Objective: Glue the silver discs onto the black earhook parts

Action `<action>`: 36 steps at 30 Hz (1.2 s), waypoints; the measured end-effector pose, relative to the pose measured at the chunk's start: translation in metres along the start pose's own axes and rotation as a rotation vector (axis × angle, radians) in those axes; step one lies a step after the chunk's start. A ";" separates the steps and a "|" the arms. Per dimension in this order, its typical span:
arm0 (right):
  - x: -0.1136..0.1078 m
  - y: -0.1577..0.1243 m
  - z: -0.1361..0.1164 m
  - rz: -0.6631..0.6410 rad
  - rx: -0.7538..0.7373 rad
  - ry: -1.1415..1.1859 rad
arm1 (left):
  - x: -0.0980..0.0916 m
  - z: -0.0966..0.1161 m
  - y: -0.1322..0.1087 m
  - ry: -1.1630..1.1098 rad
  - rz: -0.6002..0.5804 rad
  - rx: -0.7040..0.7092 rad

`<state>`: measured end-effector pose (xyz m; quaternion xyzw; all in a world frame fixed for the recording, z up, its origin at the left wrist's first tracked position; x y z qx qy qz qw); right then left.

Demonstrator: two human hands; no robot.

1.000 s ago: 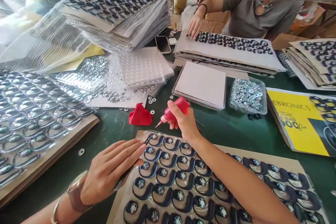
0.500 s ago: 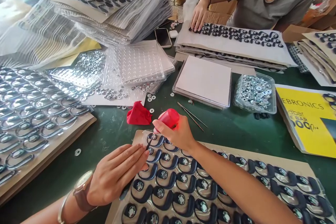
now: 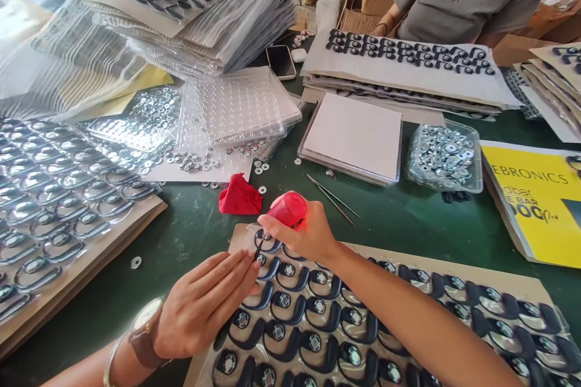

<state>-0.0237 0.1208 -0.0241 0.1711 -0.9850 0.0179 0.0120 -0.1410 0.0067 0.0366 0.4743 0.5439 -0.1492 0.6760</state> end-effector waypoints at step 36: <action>-0.014 -0.001 -0.007 0.084 -0.023 -0.177 | -0.005 -0.022 0.003 -0.224 0.010 -0.156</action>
Point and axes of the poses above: each hand's wrist, its own y-axis towards the middle knuckle, its own x-axis out of the palm, z = x × y, the point moved 8 cm from there along y, towards the middle knuckle, and after that the axes turned 4 degrees about y, right-handed, at the moved point
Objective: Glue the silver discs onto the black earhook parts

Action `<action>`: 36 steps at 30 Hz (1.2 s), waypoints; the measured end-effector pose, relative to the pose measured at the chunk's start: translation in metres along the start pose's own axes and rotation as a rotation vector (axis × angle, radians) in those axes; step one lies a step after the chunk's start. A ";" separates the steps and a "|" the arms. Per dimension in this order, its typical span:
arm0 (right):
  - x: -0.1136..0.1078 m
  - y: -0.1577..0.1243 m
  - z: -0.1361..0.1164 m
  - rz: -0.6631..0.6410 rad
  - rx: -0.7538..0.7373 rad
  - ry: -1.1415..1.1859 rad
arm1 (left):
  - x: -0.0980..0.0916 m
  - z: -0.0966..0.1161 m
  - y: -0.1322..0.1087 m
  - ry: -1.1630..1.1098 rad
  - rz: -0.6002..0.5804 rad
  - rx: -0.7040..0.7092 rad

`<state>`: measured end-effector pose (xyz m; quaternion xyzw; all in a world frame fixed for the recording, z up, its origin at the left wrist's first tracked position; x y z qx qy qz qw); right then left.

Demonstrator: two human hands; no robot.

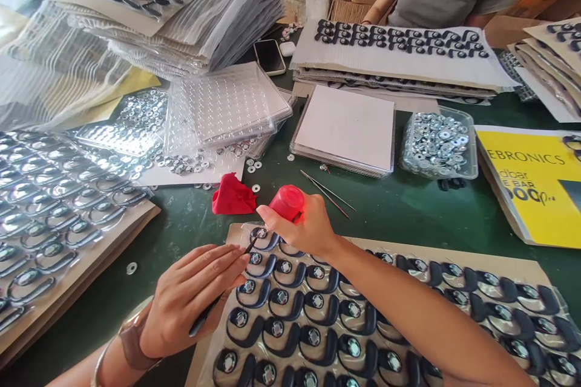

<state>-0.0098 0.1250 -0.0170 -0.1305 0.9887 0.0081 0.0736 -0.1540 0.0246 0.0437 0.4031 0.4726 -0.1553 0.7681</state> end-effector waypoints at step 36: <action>0.007 -0.003 -0.004 -0.040 0.015 0.008 | -0.001 -0.069 0.004 -0.340 0.036 -0.490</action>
Point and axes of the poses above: each hand's wrist, its own y-axis towards the middle knuckle, its own x-axis out of the palm, z = x × y, the point moved 8 cm from there along y, towards the middle knuckle, and after that the axes turned 4 degrees about y, right-handed, at the moved point
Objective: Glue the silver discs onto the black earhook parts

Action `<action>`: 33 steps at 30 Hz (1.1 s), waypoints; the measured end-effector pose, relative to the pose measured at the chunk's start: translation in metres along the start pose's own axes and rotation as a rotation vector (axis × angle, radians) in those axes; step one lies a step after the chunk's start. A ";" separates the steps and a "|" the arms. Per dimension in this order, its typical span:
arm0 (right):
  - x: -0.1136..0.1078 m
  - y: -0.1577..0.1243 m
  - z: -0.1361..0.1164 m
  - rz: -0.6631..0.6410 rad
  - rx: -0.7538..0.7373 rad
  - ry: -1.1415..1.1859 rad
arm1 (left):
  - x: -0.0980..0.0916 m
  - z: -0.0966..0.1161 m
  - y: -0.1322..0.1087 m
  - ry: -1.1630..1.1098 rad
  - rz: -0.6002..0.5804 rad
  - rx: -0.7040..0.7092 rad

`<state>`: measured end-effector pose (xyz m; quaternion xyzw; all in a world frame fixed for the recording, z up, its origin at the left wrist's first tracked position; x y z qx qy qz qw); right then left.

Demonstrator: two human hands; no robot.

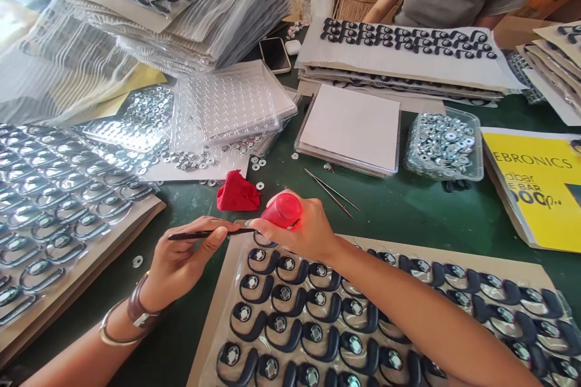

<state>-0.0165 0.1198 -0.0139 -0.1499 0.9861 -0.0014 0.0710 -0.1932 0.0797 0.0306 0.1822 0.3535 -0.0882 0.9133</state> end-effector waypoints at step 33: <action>0.013 -0.030 -0.008 0.029 -0.093 -0.044 | 0.014 0.067 -0.063 0.350 -0.057 0.600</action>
Point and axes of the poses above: each hand's wrist, its own y-axis towards the middle knuckle, its own x-axis out of the palm, z = x × y, the point moved 8 cm from there along y, towards the middle knuckle, and after that the axes turned 4 degrees about y, right-handed, at the moved point
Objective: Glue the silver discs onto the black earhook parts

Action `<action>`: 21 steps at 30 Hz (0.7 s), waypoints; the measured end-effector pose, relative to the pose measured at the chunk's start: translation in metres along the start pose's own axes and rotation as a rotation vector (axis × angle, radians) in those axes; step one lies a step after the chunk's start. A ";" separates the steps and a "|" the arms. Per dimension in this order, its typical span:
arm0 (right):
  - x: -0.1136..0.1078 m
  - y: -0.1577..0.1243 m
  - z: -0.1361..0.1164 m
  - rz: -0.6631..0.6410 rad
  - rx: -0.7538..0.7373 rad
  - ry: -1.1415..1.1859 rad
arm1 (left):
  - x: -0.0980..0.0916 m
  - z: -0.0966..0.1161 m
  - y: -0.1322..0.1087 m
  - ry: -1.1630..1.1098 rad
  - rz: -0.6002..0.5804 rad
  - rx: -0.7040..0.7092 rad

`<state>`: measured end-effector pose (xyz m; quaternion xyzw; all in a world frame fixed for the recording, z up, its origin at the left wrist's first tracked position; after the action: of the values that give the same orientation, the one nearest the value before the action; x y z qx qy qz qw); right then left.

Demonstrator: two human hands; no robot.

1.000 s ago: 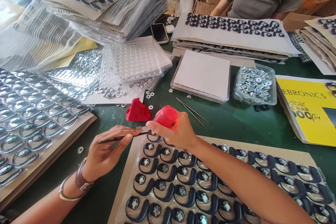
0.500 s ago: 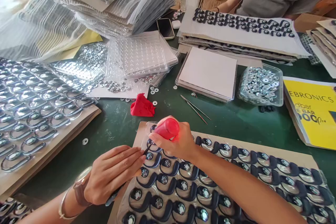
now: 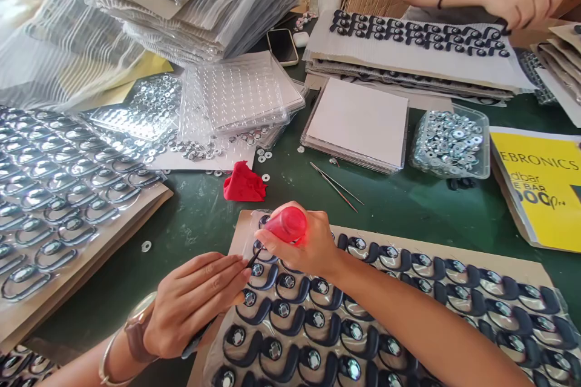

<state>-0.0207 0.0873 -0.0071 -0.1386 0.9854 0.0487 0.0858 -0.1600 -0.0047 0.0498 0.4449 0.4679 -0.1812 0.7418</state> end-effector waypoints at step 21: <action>-0.005 0.003 0.006 0.043 0.062 -0.016 | 0.001 -0.002 -0.002 -0.027 0.009 -0.012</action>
<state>-0.0154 0.0918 -0.0117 -0.1144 0.9885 0.0209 0.0971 -0.1618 -0.0036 0.0478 0.4399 0.4572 -0.1808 0.7515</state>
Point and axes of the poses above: each hand's wrist, its own y-axis towards the middle knuckle, its own x-axis out of the palm, z = x × y, the point moved 8 cm from there along y, towards the middle knuckle, and after that the axes turned 4 degrees about y, right-handed, at the moved point
